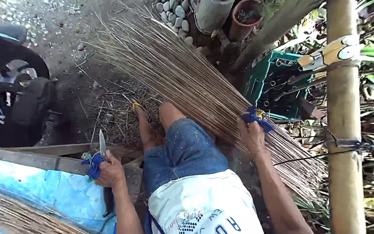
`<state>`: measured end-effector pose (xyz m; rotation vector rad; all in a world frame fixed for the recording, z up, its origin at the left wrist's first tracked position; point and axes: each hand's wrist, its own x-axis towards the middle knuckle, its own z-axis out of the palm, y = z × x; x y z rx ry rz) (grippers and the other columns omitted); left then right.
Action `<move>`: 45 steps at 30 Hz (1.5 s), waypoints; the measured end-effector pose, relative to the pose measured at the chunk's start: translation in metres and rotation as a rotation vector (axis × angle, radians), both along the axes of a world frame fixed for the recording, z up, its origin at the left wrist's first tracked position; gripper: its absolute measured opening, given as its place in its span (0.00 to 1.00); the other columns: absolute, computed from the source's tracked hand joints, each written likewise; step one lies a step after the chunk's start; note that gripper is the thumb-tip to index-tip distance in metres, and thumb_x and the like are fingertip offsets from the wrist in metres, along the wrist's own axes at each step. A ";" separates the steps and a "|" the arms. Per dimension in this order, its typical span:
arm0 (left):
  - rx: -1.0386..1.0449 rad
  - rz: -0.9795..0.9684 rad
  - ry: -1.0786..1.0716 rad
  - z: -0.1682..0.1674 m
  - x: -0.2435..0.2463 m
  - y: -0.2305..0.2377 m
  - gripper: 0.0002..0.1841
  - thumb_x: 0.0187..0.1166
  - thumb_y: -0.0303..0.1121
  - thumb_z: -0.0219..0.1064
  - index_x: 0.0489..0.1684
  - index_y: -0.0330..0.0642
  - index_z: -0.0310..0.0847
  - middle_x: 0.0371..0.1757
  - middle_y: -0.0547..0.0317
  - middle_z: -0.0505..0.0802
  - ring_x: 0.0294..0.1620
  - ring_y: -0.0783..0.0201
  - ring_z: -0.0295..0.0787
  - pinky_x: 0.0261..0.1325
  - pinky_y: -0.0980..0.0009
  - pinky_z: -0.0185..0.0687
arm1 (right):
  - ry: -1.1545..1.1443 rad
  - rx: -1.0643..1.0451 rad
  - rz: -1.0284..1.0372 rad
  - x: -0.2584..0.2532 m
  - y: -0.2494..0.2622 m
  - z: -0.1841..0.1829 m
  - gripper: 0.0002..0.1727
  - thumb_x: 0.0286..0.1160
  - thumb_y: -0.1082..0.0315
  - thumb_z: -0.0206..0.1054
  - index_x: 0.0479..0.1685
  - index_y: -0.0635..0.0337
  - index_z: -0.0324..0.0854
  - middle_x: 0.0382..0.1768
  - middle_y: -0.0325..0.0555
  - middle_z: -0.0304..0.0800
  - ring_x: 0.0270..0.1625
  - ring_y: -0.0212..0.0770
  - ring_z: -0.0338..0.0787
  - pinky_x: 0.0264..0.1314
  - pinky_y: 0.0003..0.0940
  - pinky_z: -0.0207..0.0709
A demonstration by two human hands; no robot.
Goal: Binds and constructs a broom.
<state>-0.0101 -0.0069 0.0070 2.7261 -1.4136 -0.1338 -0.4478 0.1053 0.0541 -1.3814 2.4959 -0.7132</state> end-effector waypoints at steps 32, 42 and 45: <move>-0.243 -0.410 1.149 0.076 -0.050 0.032 0.15 0.82 0.36 0.66 0.50 0.31 0.87 0.40 0.64 0.93 0.40 0.83 0.86 0.50 0.80 0.83 | -1.452 -0.471 0.554 0.073 -0.026 0.128 0.09 0.84 0.55 0.64 0.52 0.36 0.90 0.32 0.28 0.96 0.28 0.25 0.92 0.28 0.20 0.86; -0.053 -0.404 1.344 0.087 -0.050 0.049 0.12 0.81 0.38 0.68 0.48 0.39 0.87 0.36 0.72 0.91 0.29 0.84 0.81 0.33 0.84 0.78 | -1.269 -0.250 0.341 0.101 -0.010 0.074 0.08 0.85 0.58 0.65 0.49 0.40 0.90 0.24 0.22 0.91 0.19 0.18 0.84 0.20 0.15 0.78; -0.044 -0.482 1.518 0.096 -0.050 0.059 0.13 0.81 0.41 0.70 0.54 0.44 0.86 0.47 0.73 0.95 0.39 0.85 0.88 0.41 0.84 0.84 | -1.425 -0.348 0.446 0.108 -0.010 0.076 0.11 0.84 0.51 0.65 0.53 0.35 0.91 0.29 0.25 0.93 0.21 0.20 0.86 0.21 0.16 0.81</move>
